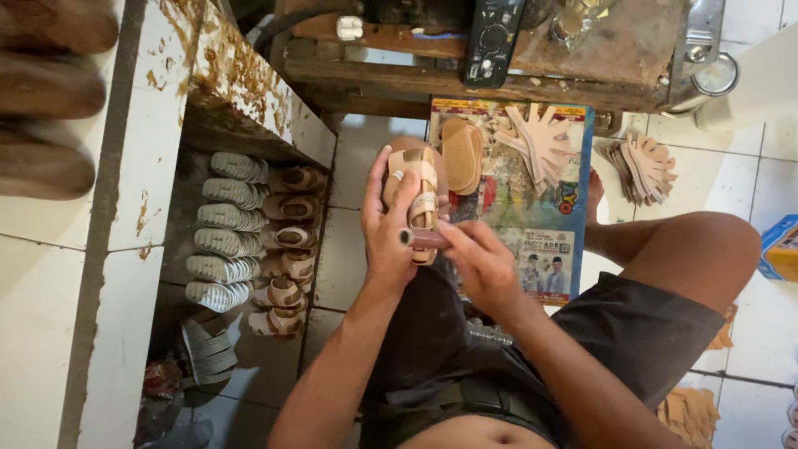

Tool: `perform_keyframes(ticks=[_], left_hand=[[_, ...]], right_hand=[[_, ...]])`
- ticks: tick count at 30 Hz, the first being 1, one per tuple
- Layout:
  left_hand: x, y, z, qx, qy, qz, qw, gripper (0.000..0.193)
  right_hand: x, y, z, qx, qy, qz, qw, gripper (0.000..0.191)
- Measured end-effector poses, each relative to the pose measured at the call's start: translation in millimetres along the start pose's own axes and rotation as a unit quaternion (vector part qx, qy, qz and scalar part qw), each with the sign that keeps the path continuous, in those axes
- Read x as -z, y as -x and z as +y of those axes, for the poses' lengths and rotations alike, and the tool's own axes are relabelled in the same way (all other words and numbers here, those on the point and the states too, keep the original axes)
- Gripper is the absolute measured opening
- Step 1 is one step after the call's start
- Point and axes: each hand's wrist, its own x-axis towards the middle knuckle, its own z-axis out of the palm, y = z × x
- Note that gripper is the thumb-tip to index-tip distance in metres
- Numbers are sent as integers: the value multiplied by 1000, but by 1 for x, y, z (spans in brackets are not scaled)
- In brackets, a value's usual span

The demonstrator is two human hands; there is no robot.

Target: The person sits on the workshop floor assembling a leather sandal on a wooden last. They fit the strap pieces over the last, press and shape the leather upper, tap the edges with a hammer, and pick up additional leather components from the floor to continue fitting the sandal.

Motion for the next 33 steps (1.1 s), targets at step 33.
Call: perform_keyframes(ticks=[33], left_hand=[[12,1,4,-3,19,-77,997,55]], right_hand=[[39,-1,9,-141,-6,8,990,38]])
